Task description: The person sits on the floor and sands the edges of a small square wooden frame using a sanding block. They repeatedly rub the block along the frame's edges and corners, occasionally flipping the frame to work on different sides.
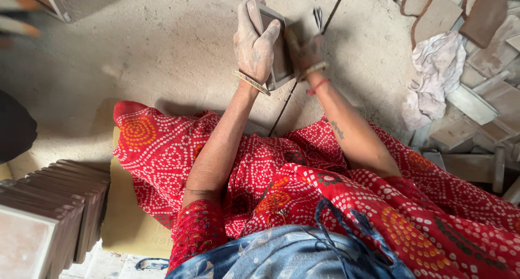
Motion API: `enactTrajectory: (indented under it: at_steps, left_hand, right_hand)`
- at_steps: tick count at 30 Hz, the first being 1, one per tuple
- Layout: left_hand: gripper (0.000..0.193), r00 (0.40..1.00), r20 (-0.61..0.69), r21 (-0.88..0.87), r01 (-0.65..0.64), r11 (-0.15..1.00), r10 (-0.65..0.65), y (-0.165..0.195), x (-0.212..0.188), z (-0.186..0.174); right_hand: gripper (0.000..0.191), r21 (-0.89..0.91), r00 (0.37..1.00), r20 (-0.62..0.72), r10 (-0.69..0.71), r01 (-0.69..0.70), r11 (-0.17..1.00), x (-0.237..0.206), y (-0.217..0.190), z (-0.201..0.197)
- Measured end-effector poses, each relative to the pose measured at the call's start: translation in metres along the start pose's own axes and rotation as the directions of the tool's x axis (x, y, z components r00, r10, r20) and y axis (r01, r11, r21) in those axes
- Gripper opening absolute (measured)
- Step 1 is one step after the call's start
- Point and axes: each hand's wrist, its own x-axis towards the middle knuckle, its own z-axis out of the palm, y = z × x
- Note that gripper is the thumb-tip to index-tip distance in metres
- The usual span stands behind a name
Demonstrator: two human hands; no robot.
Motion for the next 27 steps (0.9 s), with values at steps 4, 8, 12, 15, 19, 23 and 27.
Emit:
enactTrajectory:
  at_steps: [4,8,12,15,19,23,27]
  left_hand:
    - [0.051,0.998,-0.011,0.017,0.061,0.998,-0.061,-0.003,0.003,-0.001]
    - [0.053,0.999,-0.039,0.033,0.006,0.999,-0.005,-0.006,0.005,-0.001]
    - [0.052,0.999,-0.040,-0.009,0.001,1.000,-0.001,-0.009,0.007,-0.002]
    - [0.049,0.999,-0.032,-0.008,0.023,1.000,-0.023,-0.010,0.007,-0.003]
    - [0.048,0.993,0.009,-0.010,0.117,0.993,-0.117,-0.009,0.006,-0.003]
    - [0.047,0.999,-0.008,-0.045,0.035,0.998,-0.035,-0.013,0.009,-0.005]
    - [0.045,1.000,-0.003,-0.081,0.027,0.996,-0.028,-0.023,0.013,-0.008]
  right_hand:
    - [0.033,0.429,0.990,0.124,0.061,-0.108,0.897,0.019,-0.009,0.005]
    - [0.028,0.326,0.993,0.069,-0.091,0.064,0.943,0.007,-0.009,-0.005]
    - [0.032,0.458,0.914,0.335,0.228,-0.370,0.808,-0.025,-0.003,-0.036]
    - [0.029,0.629,0.902,0.308,0.303,-0.432,0.646,-0.036,0.002,-0.057]
    - [0.025,0.632,0.931,0.280,0.236,-0.364,0.684,-0.026,0.007,-0.072]
    - [0.026,0.580,0.915,0.401,-0.035,-0.224,0.783,-0.014,0.010,-0.071]
    - [0.033,0.352,0.791,0.612,0.017,-0.291,0.889,-0.023,0.025,-0.082]
